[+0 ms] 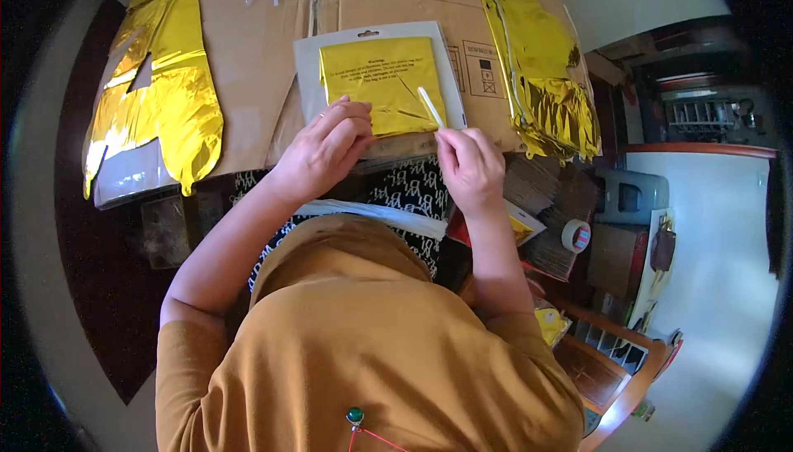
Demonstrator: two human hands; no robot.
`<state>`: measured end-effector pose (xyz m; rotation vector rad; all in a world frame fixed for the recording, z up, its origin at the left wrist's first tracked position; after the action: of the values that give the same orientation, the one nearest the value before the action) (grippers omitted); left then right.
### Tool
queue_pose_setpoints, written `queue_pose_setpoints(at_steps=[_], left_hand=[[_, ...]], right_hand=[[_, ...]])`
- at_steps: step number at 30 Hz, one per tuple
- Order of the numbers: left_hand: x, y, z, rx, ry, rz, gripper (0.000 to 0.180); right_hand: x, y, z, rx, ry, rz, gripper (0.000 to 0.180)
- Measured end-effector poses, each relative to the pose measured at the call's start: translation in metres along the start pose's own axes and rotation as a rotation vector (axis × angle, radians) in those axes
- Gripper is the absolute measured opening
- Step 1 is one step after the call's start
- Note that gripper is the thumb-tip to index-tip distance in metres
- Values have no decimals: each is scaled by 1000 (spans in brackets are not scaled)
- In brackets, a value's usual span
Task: Folding gold metallic sheets and placing them into cardboard sleeves for final packaging.
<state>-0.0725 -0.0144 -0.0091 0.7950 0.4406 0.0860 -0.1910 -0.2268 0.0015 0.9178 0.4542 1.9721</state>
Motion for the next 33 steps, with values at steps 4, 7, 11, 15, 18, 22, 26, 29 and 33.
queue_pose_setpoints(at_steps=[4, 7, 11, 15, 18, 22, 26, 29, 33], left_hand=[[0, 4, 1, -18, 37, -30, 21], [-2, 4, 1, -11, 53, -24, 22], [1, 0, 1, -13, 26, -62, 21], [1, -1, 1, 10, 8, -32, 20], [1, -2, -1, 17, 6, 19, 20], [2, 1, -1, 58, 4, -13, 20], [8, 4, 7, 188, -7, -33, 18], [9, 18, 22, 271, -102, 68, 15], [-9, 11, 51, 312, -184, 55, 26]], right_hand=[[13, 24, 7, 20, 42, 207, 22], [24, 35, -2, 154, 29, 340, 23], [7, 3, -5, 57, 62, 110, 22], [-4, -9, 3, -47, -50, -156, 20], [-15, -3, 13, 128, -194, 10, 26], [-44, 15, 20, 293, -169, 125, 38], [-55, 9, 26, 279, -91, 141, 34], [-53, -2, 23, 147, -23, 158, 21], [-43, -4, 9, 80, -56, 112, 17]])
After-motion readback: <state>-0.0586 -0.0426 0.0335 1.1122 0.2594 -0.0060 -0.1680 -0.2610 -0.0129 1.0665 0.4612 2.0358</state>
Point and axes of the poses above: each hand's wrist, its own z-axis towards the middle knuckle, its own y-axis out of the back of the hand, x = y × z, the point moved 1 cm from there along z, towards the middle knuckle, and after that the axes turned 10 degrees about z, right-handed, at the moved point
